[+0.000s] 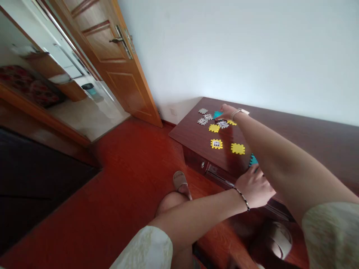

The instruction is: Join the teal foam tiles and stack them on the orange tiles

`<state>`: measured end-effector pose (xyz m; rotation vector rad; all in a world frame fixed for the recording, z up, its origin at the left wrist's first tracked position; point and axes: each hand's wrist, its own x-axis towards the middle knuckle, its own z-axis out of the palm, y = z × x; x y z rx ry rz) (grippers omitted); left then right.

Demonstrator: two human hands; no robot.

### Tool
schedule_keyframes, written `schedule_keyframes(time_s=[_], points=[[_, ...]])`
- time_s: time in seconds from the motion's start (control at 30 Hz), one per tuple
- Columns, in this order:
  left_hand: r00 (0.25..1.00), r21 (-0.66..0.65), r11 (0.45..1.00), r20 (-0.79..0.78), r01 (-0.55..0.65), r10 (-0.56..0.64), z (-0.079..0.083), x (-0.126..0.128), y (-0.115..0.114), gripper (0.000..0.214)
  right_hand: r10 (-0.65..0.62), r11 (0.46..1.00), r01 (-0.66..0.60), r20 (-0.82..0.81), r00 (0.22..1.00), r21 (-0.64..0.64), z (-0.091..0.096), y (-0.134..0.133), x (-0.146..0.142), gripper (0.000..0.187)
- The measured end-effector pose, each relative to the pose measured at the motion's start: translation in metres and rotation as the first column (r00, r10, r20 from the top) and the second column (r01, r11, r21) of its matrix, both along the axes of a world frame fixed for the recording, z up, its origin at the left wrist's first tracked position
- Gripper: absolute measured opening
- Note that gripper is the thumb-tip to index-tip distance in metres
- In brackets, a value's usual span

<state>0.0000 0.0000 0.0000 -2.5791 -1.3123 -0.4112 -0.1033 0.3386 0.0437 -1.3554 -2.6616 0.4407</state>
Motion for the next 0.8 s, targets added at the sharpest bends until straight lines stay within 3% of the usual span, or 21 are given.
schedule_keyframes(time_s=[0.07, 0.17, 0.3, 0.37, 0.43, 0.63, 0.8], points=[[1.0, 0.012, 1.0, 0.006, -0.005, 0.005, -0.001, 0.0, 0.0, 0.042, -0.036, 0.999, 0.036, -0.093, 0.995, -0.004, -0.001, -0.002, 0.002, 0.068], [1.0, 0.021, 1.0, -0.005, -0.023, 0.023, 0.0, 0.0, -0.002, 0.041, -0.093, 0.994, 0.075, -0.249, 0.964, -0.082, 0.0, -0.008, 0.009, 0.051], [0.998, 0.043, 0.997, -0.02, -0.058, 0.059, 0.005, 0.002, -0.006, 0.049, -0.159, 0.959, 0.017, -0.486, 0.859, -0.284, 0.01, -0.023, 0.034, 0.033], [0.997, 0.047, 0.996, -0.02, -0.077, 0.078, 0.007, 0.003, -0.007, 0.056, -0.173, 0.951, -0.019, -0.583, 0.794, -0.308, 0.017, -0.036, 0.053, 0.028], [0.996, 0.02, 0.997, -0.039, -0.081, 0.082, 0.008, 0.004, -0.007, 0.061, -0.169, 0.954, -0.051, -0.671, 0.722, -0.295, 0.023, -0.055, 0.075, 0.028], [0.996, -0.015, 0.996, -0.023, -0.09, 0.09, 0.007, 0.009, -0.006, 0.074, -0.103, 0.954, -0.155, -0.762, 0.639, -0.258, 0.036, -0.132, 0.154, 0.049], [0.996, -0.032, 0.995, -0.022, -0.091, 0.09, 0.01, 0.008, -0.01, 0.076, -0.166, 0.972, -0.042, -0.809, 0.564, -0.229, 0.044, -0.201, 0.224, 0.055]])
